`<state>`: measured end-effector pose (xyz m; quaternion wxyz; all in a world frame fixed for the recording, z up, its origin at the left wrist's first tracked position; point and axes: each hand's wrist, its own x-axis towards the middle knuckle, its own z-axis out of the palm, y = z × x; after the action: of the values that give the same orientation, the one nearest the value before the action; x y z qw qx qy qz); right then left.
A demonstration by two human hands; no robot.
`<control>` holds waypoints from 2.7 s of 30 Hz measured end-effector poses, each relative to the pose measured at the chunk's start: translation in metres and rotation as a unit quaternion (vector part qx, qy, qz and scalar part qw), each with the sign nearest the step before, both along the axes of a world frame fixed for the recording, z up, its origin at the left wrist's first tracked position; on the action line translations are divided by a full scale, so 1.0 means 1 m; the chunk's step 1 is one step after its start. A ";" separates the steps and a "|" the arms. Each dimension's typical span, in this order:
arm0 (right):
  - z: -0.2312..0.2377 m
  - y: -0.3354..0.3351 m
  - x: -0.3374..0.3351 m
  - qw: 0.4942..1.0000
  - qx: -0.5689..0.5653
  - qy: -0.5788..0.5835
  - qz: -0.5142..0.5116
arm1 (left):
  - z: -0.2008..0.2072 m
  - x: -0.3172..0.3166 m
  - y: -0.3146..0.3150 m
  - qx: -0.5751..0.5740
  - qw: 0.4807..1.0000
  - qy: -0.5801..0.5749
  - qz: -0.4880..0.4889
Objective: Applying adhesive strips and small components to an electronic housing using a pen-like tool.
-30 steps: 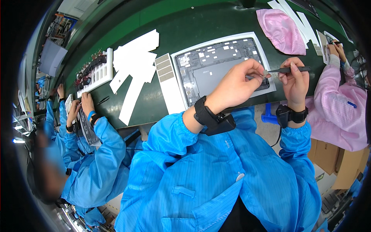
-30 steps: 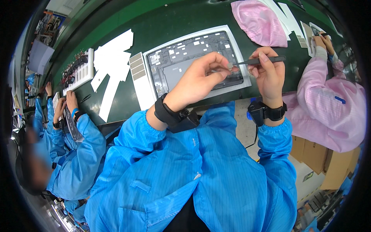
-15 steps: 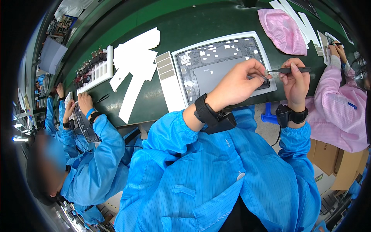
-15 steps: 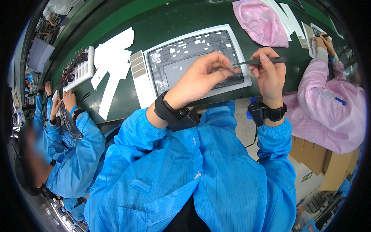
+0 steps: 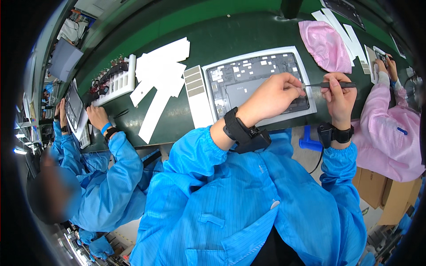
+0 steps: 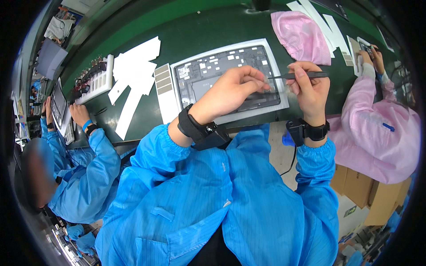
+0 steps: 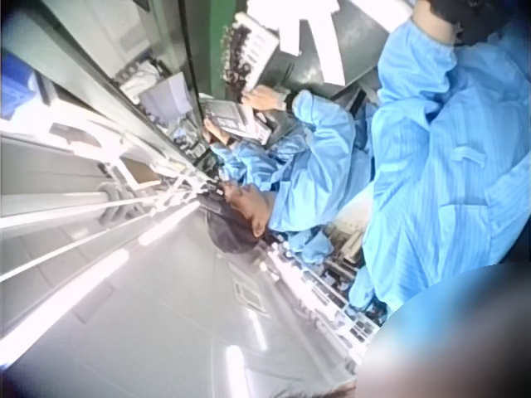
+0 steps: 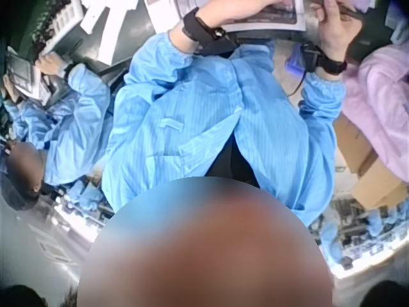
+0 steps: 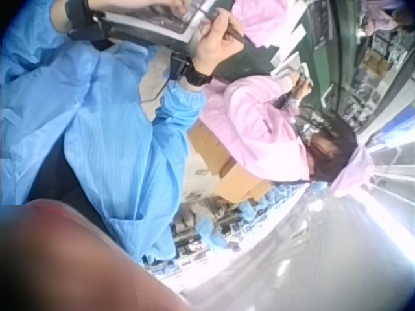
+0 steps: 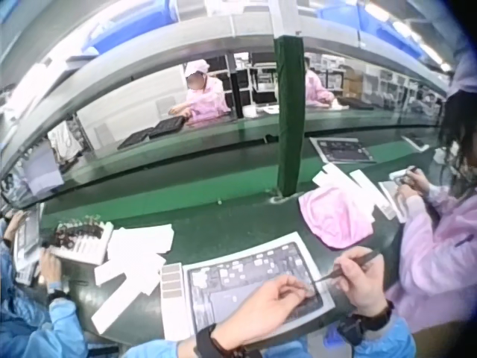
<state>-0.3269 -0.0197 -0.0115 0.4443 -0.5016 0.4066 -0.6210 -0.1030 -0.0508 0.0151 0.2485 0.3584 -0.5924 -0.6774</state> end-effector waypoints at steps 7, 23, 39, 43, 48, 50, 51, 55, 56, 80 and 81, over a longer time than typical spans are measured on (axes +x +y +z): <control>-0.022 -0.048 -0.010 0.994 0.094 0.041 -0.047 | -0.006 0.000 -0.018 -0.255 0.946 -0.196 0.053; -0.030 -0.055 -0.003 0.980 0.044 0.188 -0.045 | -0.037 -0.024 -0.007 -0.529 0.732 -0.428 -0.037; -0.036 -0.057 0.005 0.952 -0.007 0.292 -0.091 | -0.038 -0.027 -0.010 -0.540 0.727 -0.423 -0.006; -0.031 -0.057 0.005 0.947 -0.023 0.311 -0.084 | -0.037 -0.029 -0.012 -0.533 0.735 -0.419 -0.011; -0.027 -0.064 0.001 0.939 -0.029 0.339 -0.043 | -0.040 -0.029 -0.018 -0.536 0.731 -0.423 -0.018; -0.019 -0.062 0.003 0.936 -0.031 0.349 -0.041 | -0.041 -0.029 -0.020 -0.537 0.725 -0.432 -0.022; -0.015 -0.062 0.003 0.932 -0.034 0.359 -0.039 | -0.041 -0.030 -0.020 -0.537 0.725 -0.431 -0.021; -0.011 -0.061 0.004 0.925 -0.025 0.377 -0.038 | -0.042 -0.034 -0.021 -0.546 0.712 -0.440 -0.027; -0.012 -0.061 0.003 0.924 -0.011 0.380 -0.035 | -0.043 -0.036 -0.022 -0.542 0.706 -0.454 -0.042; -0.037 -0.006 0.015 0.902 -0.018 0.420 -0.093 | -0.009 0.120 0.037 -0.200 0.784 -0.537 0.241; -0.036 -0.004 0.019 0.889 -0.028 0.448 -0.097 | -0.018 0.117 0.037 -0.189 0.791 -0.530 0.239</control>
<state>-0.3083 -0.0233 -0.0474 0.1390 -0.6967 0.5914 -0.3814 0.0143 -0.0138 -0.0026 0.1122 0.7371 -0.6432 -0.1744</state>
